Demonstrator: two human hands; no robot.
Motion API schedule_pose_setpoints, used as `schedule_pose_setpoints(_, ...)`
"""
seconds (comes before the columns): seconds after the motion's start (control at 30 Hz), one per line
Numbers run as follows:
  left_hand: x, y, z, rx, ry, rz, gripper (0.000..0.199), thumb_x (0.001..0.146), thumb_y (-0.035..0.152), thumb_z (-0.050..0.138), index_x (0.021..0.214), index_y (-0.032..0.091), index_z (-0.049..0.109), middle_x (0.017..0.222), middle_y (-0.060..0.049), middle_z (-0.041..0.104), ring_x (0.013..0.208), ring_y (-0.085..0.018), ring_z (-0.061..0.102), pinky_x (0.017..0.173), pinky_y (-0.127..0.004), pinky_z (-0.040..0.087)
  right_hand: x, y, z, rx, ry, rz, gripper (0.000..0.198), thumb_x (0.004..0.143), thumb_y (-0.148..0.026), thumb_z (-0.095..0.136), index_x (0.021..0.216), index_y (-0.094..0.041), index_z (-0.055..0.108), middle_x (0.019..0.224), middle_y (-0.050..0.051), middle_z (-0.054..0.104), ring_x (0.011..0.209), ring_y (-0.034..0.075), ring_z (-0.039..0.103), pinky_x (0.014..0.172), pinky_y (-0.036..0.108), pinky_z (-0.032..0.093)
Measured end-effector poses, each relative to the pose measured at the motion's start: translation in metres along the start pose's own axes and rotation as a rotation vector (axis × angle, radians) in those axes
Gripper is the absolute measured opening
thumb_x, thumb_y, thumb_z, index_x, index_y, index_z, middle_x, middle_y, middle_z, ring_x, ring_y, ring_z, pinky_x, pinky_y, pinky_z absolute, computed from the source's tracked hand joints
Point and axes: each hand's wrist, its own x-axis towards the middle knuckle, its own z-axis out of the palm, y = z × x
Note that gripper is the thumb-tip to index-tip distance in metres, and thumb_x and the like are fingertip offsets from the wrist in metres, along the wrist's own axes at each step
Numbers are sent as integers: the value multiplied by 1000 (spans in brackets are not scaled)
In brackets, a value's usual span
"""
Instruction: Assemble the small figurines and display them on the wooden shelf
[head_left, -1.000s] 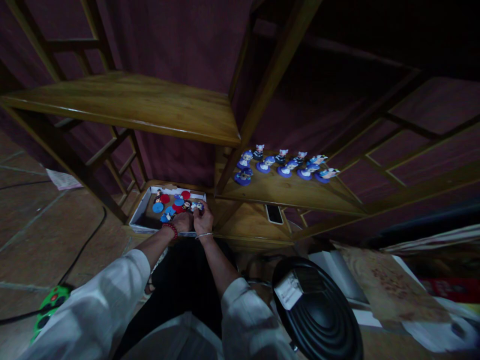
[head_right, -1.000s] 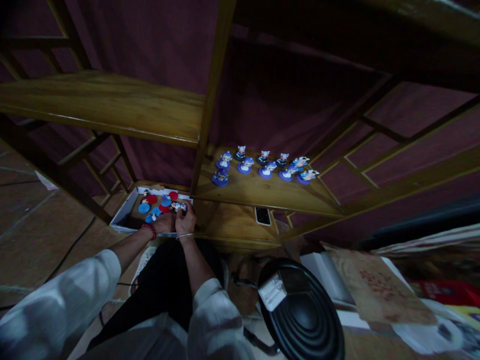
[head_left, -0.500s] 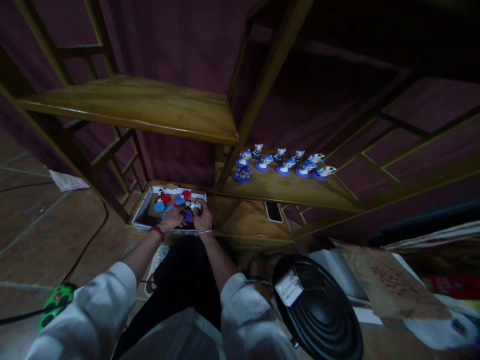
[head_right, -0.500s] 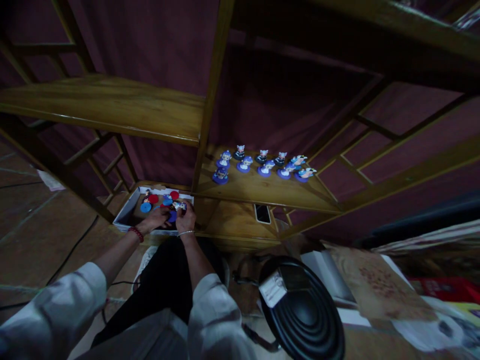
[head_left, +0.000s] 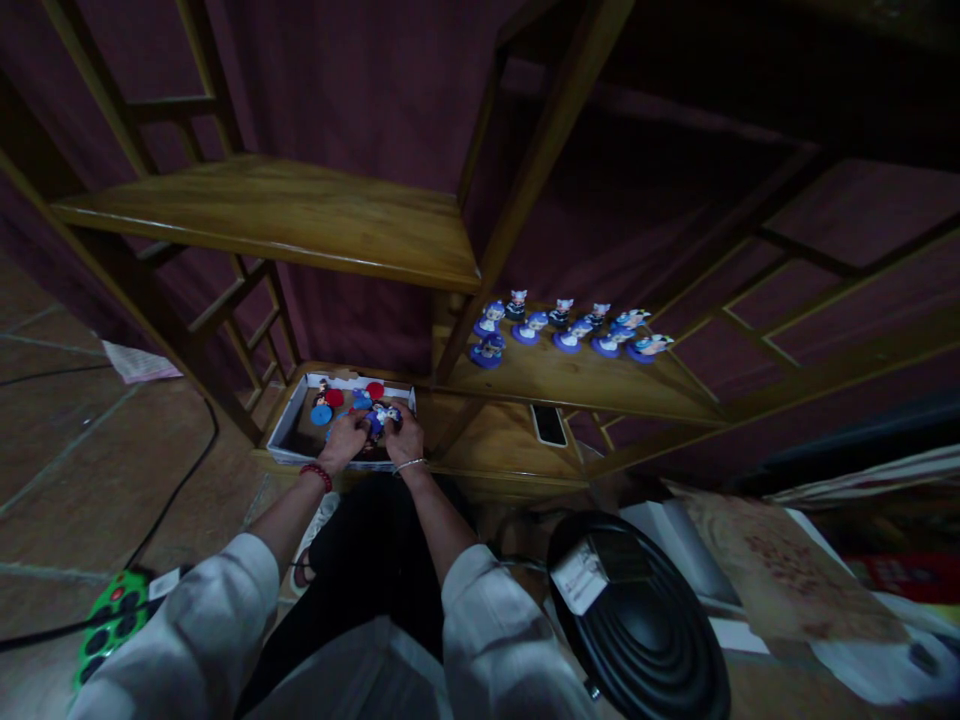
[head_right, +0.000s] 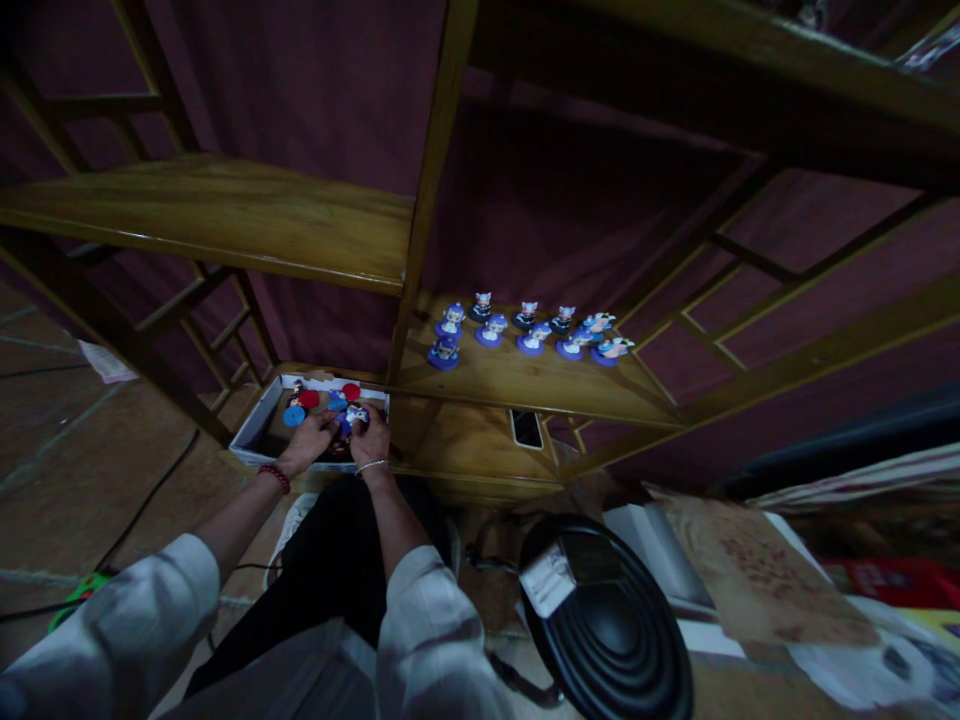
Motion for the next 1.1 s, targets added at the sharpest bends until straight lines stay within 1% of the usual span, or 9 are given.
schedule_pose_setpoints(0.07,-1,1,1,-128,3,-33,25,81,16,42,101,13,58,75,-3,67,69,-13,63,64,-22,50,0,0,0,9,-5,-2,31,75,-18,47,104,-21,57,97,3,64,87,15,60,83,27,46)
schedule_pose_setpoints(0.17,-3,3,1,-340,-5,-111,28,83,15,41,108,11,53,73,-3,66,60,-12,62,59,-23,51,0,-1,-1,15,-12,3,31,75,-18,47,104,-20,57,97,3,64,87,15,60,83,27,46)
schedule_pose_setpoints(0.27,-5,4,0,-437,-7,-130,27,84,15,41,108,10,52,72,-4,66,56,-11,61,58,-23,51,1,-2,0,5,-12,3,30,75,-17,47,102,-20,58,98,3,65,87,15,60,84,27,46)
schedule_pose_setpoints(0.5,-5,5,-1,-428,-17,-150,29,85,15,40,113,12,48,71,-2,65,58,-11,62,57,-22,51,1,0,2,-18,-8,15,28,74,-18,50,100,-20,58,96,3,65,88,15,60,84,27,46)
schedule_pose_setpoints(0.7,-3,2,0,-512,2,-145,30,83,14,43,112,11,50,72,-3,65,56,-10,60,57,-22,50,1,0,2,7,-18,15,29,73,-18,51,101,-22,58,96,1,65,86,14,61,83,27,46)
schedule_pose_setpoints(0.93,-5,4,-4,-558,-16,-178,29,82,16,44,110,12,52,69,-2,63,51,-9,57,53,-22,49,1,-1,2,17,-39,49,31,71,-17,53,102,-22,58,95,1,65,83,14,61,79,25,47)
schedule_pose_setpoints(1.1,-3,3,-4,-653,-6,-181,28,81,15,46,107,10,54,68,-3,65,56,-10,60,57,-22,49,0,-1,1,36,-35,34,31,71,-18,53,101,-22,58,94,0,65,82,14,61,79,26,48)
